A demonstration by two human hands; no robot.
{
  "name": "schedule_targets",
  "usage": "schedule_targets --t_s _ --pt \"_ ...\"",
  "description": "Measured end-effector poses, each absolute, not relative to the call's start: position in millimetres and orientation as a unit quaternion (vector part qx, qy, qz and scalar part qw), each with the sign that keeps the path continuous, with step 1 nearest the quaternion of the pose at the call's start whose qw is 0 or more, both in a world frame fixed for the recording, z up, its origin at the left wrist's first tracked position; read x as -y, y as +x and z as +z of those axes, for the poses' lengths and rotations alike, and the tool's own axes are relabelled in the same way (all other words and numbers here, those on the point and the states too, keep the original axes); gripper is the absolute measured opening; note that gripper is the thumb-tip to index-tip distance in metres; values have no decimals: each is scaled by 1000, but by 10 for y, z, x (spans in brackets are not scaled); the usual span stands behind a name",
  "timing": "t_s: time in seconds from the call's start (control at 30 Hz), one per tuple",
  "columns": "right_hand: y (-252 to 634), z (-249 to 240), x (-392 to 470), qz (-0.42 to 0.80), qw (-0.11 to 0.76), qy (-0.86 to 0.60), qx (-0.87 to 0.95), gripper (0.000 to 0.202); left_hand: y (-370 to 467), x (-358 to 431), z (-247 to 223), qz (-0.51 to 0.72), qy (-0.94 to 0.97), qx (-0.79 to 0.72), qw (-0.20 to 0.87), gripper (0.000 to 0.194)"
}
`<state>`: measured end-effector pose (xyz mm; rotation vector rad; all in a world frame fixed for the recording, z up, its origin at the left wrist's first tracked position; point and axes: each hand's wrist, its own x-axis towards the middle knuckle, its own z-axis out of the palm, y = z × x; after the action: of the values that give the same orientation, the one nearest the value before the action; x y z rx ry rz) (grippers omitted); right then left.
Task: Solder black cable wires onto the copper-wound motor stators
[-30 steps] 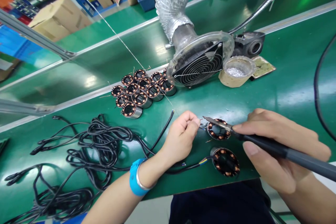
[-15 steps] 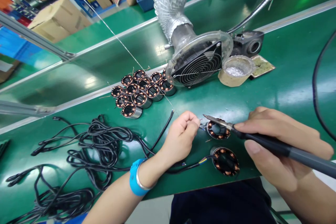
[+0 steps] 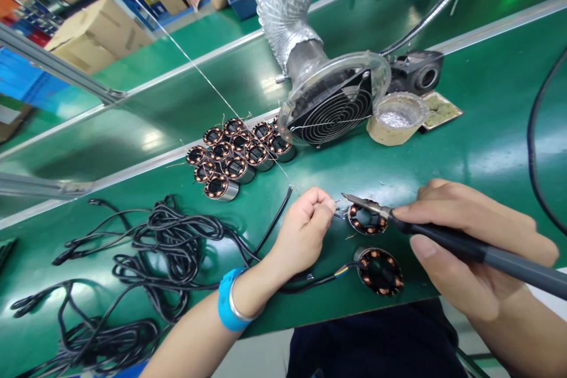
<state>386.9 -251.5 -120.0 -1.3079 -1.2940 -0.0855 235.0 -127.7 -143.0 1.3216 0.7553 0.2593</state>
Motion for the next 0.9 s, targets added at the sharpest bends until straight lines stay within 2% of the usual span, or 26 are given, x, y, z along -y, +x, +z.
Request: schedule_targets --t_s 0.57,0.9 --pt "3856 -1198 2508 8 610 -558 563 18 2349 1286 -1422 116 610 -337 708 22" --pt "3845 -1153 2493 -11 612 -568 550 26 2333 1285 -1424 112 606 -340 710 23"
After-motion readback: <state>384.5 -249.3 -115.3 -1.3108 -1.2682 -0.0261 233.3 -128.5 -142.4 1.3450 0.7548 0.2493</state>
